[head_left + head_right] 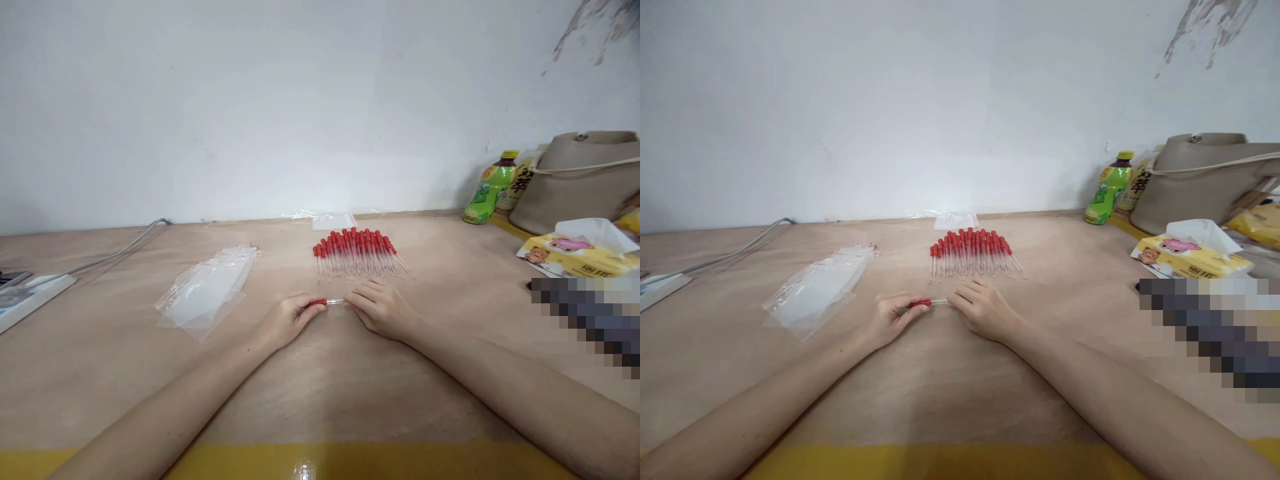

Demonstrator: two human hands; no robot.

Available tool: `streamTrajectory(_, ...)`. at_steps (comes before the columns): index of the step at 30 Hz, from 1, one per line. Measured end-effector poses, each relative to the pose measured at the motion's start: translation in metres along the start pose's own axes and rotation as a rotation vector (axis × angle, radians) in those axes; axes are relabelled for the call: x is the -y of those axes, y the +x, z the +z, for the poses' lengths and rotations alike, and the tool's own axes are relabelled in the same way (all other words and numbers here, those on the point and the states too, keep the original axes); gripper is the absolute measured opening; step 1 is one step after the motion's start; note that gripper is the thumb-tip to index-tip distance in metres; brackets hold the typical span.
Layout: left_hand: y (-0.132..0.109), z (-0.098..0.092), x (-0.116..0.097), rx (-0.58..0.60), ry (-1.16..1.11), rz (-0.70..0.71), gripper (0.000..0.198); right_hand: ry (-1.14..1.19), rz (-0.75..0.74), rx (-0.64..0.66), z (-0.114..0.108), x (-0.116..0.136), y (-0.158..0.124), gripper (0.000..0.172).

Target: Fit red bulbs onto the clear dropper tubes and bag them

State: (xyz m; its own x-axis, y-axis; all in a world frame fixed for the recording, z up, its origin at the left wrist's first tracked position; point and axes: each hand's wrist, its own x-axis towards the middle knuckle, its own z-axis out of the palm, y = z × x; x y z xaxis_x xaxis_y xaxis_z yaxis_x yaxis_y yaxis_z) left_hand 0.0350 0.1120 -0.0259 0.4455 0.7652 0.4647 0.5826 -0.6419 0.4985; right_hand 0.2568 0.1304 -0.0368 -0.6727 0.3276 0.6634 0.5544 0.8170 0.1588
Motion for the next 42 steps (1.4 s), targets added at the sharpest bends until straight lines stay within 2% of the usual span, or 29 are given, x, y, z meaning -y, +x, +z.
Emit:
streamTrajectory(4, -0.003, 0.003, -0.002, -0.002, -0.017, 0.011, 0.019, 0.018, -0.050, -0.015, -0.002, 0.003, 0.001, 0.025)
streamTrajectory(11, -0.005, 0.005, -0.004, 0.001, -0.066, -0.017, 0.019, 0.156, 0.043, -0.043, 0.002, 0.010, 0.000, 0.022)
streamTrajectory(21, -0.006, 0.007, -0.001, 0.033, -0.057, 0.040, 0.019, 0.243, 0.110, 0.054, 0.007, 0.013, -0.003, 0.023)
streamTrajectory(24, -0.003, 0.006, 0.001, 0.043, -0.042, 0.041, 0.019, 0.234, 0.132, 0.093, 0.005, 0.013, 0.001, 0.024)
streamTrajectory(29, 0.001, -0.002, 0.005, 0.038, 0.042, 0.060, 0.021, 0.092, 0.134, 0.136, -0.005, 0.014, 0.008, 0.022)
streamTrajectory(32, 0.002, -0.006, 0.013, -0.047, 0.167, 0.004, 0.030, 0.123, 0.248, 0.129, -0.011, 0.012, 0.008, 0.022)
streamTrajectory(34, 0.001, -0.007, 0.020, -0.067, 0.250, -0.067, 0.038, 0.208, 0.385, 0.098, -0.012, 0.008, 0.009, 0.020)
streamTrajectory(38, 0.000, -0.007, 0.031, 0.092, 0.391, -0.194, 0.049, 0.367, 0.714, 0.086, -0.011, -0.004, 0.023, 0.017)
streamTrajectory(42, 0.000, -0.006, 0.034, 0.167, 0.461, -0.206, 0.054, 0.330, 0.944, 0.110, 0.005, -0.017, 0.051, 0.021)
